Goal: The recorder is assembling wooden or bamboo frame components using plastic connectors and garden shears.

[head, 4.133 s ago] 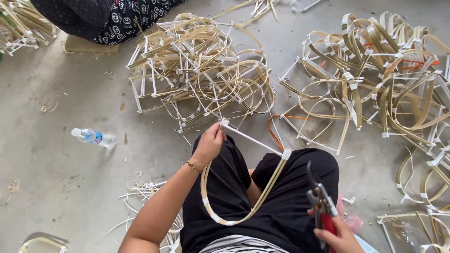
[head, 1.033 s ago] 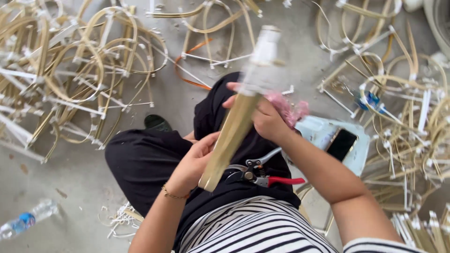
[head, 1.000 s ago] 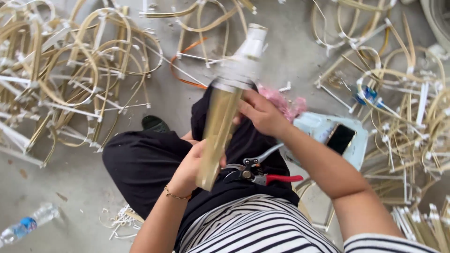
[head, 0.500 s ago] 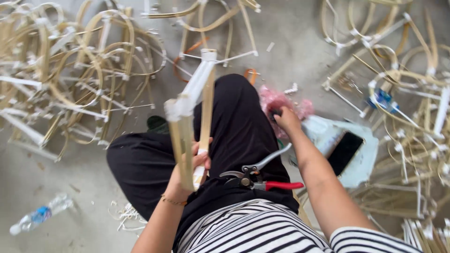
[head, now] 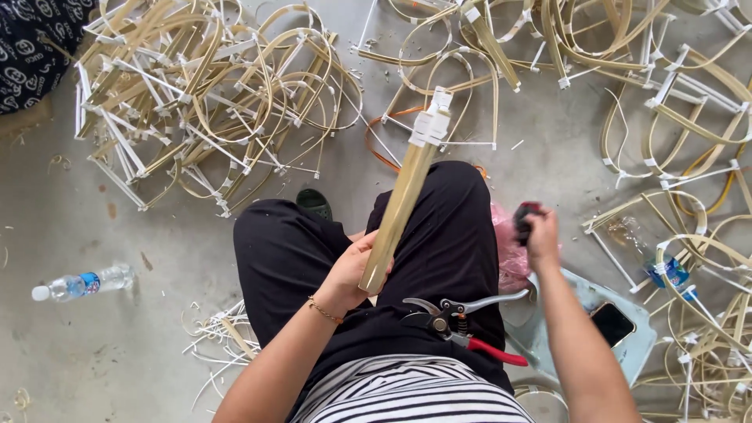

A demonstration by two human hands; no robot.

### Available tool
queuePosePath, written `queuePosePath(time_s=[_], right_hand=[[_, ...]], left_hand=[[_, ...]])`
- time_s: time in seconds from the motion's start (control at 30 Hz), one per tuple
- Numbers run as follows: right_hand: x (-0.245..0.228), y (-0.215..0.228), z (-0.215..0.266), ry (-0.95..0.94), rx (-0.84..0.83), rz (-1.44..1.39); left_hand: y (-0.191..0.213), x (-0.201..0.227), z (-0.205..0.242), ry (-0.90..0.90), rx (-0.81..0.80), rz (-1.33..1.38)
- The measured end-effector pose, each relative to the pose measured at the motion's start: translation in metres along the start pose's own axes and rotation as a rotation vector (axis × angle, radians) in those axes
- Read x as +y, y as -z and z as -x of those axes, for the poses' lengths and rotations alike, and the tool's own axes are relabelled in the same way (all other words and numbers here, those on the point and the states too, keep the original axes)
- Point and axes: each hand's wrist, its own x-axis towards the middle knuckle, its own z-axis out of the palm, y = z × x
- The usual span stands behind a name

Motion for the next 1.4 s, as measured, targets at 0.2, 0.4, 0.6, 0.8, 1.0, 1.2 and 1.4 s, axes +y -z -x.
queuePosePath(time_s=[0.2,0.4,0.6,0.8,1.0,1.2,1.4], right_hand=[[-0.212,-0.081,0.053,-0.077,-0.358,-0.369],[-0.25,-0.2,0.098,0.349,-0.677,-0.061],[-0.281,-0.195,0.042,0.37,-0.439,0.075],[-0.277,-0.224,0.066,0.295,-0.532,0.23],[-0.21,-0.232,0.096,0.845,-0.326,0.49],[-0.235,-0.22,0.039,0.414,-0.43,0.229],[-0.212,-0.185,0.071,0.09,-0.729,0.166]], left_hand=[[-0.014,0.011,-0.001,-0.073,-0.003,0.051],[0.012,-0.004,0.001,-0.094,0.011,0.048],[0.024,-0.017,0.027,-0.014,0.016,0.046],[0.037,-0.008,0.018,-0.061,0.067,-0.024],[0.037,-0.012,0.021,-0.024,0.101,-0.077],[0.032,-0.017,0.018,-0.031,0.126,-0.046],[0.091,-0.001,-0.004,-0.299,0.362,-0.101]])
